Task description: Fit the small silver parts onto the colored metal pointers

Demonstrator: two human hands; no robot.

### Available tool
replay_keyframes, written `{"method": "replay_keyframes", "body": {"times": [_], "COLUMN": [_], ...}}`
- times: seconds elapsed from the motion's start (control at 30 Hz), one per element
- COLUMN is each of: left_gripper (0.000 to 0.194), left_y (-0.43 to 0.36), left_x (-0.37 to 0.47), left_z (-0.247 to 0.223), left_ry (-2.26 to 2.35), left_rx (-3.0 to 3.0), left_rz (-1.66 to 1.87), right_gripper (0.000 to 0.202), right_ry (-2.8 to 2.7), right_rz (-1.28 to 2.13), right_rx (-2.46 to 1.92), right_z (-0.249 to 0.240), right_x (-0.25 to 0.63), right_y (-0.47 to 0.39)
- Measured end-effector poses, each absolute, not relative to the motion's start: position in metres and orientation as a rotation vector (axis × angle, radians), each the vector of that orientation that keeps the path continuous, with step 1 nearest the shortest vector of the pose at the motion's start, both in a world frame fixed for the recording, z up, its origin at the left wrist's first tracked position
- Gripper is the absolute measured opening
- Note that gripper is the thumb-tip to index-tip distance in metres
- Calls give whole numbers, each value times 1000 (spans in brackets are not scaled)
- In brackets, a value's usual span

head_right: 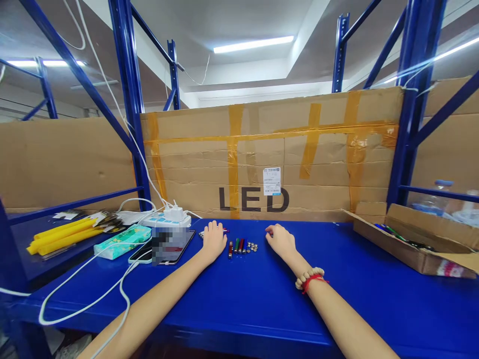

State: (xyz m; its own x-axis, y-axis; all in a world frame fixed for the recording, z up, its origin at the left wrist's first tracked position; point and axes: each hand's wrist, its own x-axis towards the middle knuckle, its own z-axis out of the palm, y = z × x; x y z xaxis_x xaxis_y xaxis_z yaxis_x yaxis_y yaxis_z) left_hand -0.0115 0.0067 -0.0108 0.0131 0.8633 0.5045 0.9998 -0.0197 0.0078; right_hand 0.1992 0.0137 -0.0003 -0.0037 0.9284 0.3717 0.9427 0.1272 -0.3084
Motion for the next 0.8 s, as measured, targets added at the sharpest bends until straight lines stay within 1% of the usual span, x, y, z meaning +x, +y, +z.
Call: {"method": "replay_keyframes", "body": {"times": [0.1, 0.3, 0.53, 0.8], "left_gripper": [35, 36, 40, 36], "left_y": [9, 14, 12, 15], "left_x": [-12, -13, -12, -20], "left_z": [-14, -16, -14, -12], "left_ry": [-1928, -1977, -1927, -1964], "left_rx": [-1935, -1997, -1973, -1896], "left_rz": [-549, -510, -474, -393], "right_gripper": [23, 24, 23, 21], "right_ry": [-1936, -1972, -1976, -1967], "right_rz": [36, 36, 38, 52], "right_rx": [-1737, -1657, -1662, -1662], "right_z": [-1, -2, -1, 1], "right_x": [190, 184, 179, 180], "right_y": [11, 10, 8, 4]}}
